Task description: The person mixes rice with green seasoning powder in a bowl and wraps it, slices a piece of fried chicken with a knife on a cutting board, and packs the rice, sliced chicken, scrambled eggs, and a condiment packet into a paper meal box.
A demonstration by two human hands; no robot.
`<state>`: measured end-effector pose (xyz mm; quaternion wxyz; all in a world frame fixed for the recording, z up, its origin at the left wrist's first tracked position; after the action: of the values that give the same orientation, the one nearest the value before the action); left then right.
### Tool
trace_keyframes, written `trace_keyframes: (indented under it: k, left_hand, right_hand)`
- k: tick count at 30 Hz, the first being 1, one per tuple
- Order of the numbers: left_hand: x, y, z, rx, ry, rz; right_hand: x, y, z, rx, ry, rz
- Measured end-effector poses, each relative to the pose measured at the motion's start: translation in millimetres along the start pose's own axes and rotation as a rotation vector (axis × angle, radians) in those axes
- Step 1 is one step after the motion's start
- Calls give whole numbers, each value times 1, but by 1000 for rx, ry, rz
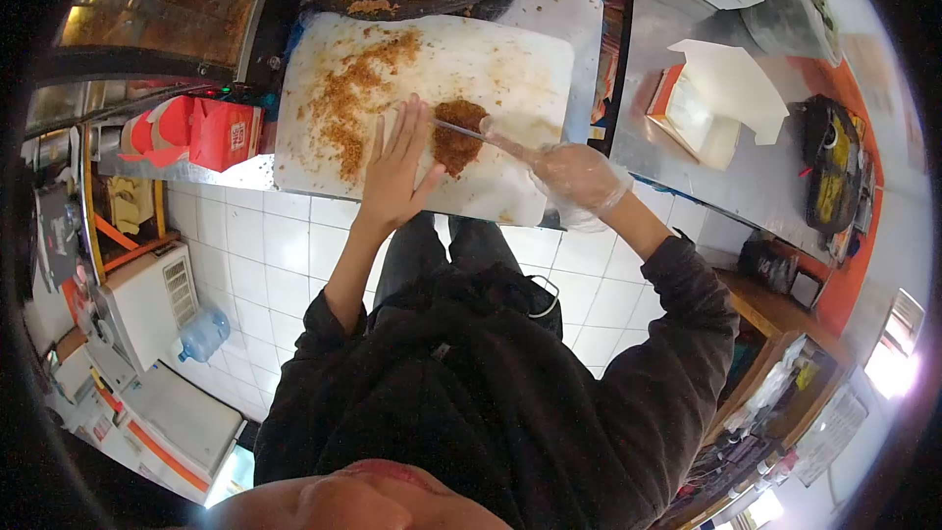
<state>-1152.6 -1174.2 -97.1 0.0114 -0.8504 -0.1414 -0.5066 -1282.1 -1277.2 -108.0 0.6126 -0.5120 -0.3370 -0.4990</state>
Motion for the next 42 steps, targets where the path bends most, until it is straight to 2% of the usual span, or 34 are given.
trace_keyframes:
  k: [4,7,8,10,11,12,14,15,19,22,26,27,28,30,33,35,36,39,42]
  left_hand:
    - [-22,3,12,24,-9,85]
    - [-23,2,15,18,12,113]
    - [-23,0,17,21,11,118]
    - [-25,-1,18,-4,6,150]
    - [-24,3,19,-7,11,144]
    - [-25,9,21,-14,48,145]
    - [-23,-1,13,-35,81,156]
    - [-16,0,13,-54,63,140]
    - [24,-1,-10,-66,56,111]
    - [-2,-11,-5,-38,23,146]
    - [-20,-7,13,16,-83,207]
    - [-23,-10,14,35,-104,244]
    - [-24,-11,14,41,-105,251]
    - [-24,-13,11,33,-61,258]
    - [-30,-8,14,0,20,248]
    - [-22,-7,15,-13,-12,276]
    - [-18,0,16,-18,-40,294]
    - [22,-3,-8,-28,-39,218]
    - [-3,-19,-4,-16,-49,261]
  right_hand:
    - [-12,10,3,-89,160,183]
    - [-11,23,11,-48,286,151]
    - [12,30,25,92,282,-210]
    - [33,15,34,232,261,-584]
    - [30,12,33,215,270,-561]
    - [21,15,29,157,275,-444]
    - [-7,16,13,-28,292,-21]
    - [-13,14,6,-71,293,86]
    - [6,2,18,-78,268,99]
    - [1,4,25,-91,247,150]
    - [-29,8,19,-198,250,412]
    - [-50,6,20,-193,262,424]
    - [-40,14,26,-64,341,50]
    - [-15,10,30,68,414,-331]
    - [16,-1,35,87,362,-509]
    - [-17,10,19,-98,327,95]
    - [-17,9,15,-69,371,6]
    - [7,-5,36,-72,317,-26]
    - [-12,-13,43,-75,328,-40]
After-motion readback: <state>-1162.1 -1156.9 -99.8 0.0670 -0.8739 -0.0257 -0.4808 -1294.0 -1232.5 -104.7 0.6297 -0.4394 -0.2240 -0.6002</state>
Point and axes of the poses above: each hand's wrist, its own y-axis towards the middle knuckle, its own x-axis out of the back of the hand, z = x × y, the point moved 10 cm from there along y, towards the middle knuckle, and after that the axes turned 2 degrees about -x, right-handed, at the moved point
